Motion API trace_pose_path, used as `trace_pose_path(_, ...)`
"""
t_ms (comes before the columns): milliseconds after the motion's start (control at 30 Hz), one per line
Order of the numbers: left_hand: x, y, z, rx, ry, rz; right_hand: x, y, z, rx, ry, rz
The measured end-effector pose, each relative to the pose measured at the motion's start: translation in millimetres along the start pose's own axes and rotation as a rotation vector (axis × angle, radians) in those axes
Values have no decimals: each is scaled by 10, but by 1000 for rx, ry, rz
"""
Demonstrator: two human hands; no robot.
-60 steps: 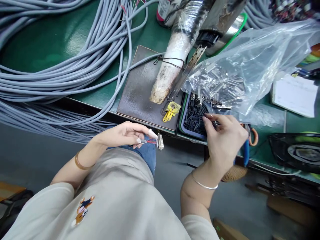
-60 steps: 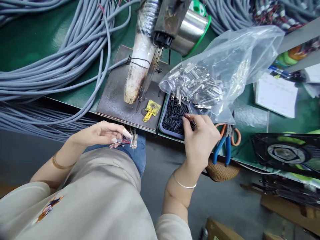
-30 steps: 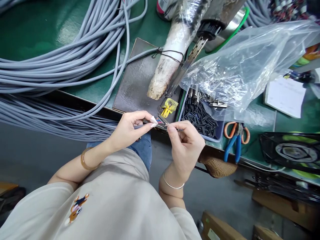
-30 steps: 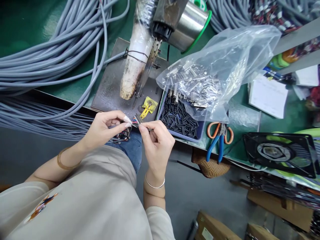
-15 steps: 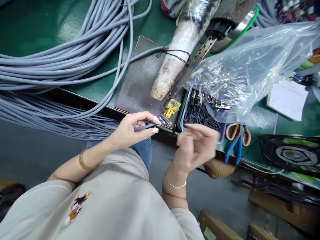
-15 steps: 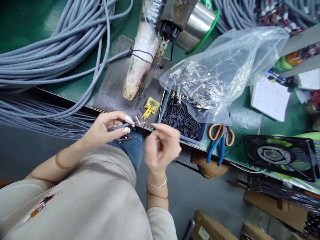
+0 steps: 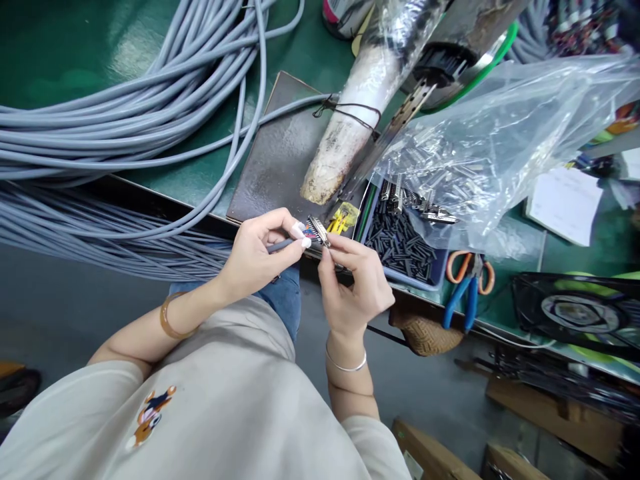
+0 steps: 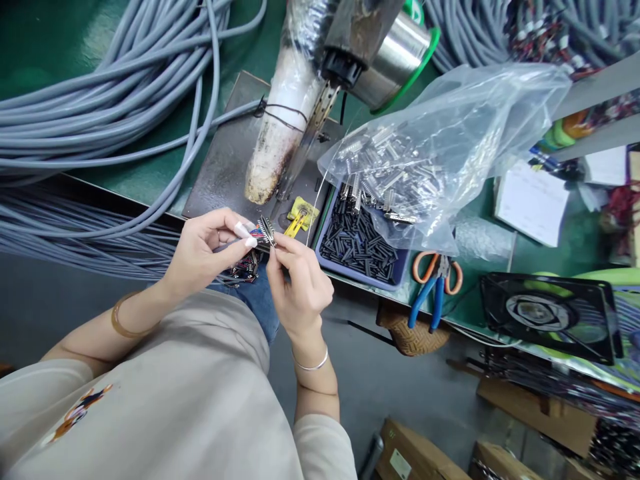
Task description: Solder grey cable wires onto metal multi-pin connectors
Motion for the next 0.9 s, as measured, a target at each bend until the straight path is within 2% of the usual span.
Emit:
trace_pose_path(267,66,-36,39,112,-89,68,-10,-83,85,87,-38,5)
trace_pose_path(600,138,-37,42,114,-98,104,69,-123,172,171,-77,9)
trace_pose_path(900,155,-27,59,180,-233,136,115,-125,166,168,-54,35)
Point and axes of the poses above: each hand's wrist, its own x-axis towards the middle knuckle, its own y-axis out of the back of the hand, z = x × y, the point moved 3 cm from there along x, towards the middle knuckle, and after that the axes turned 2 degrees about -y, right-handed, at the moved point
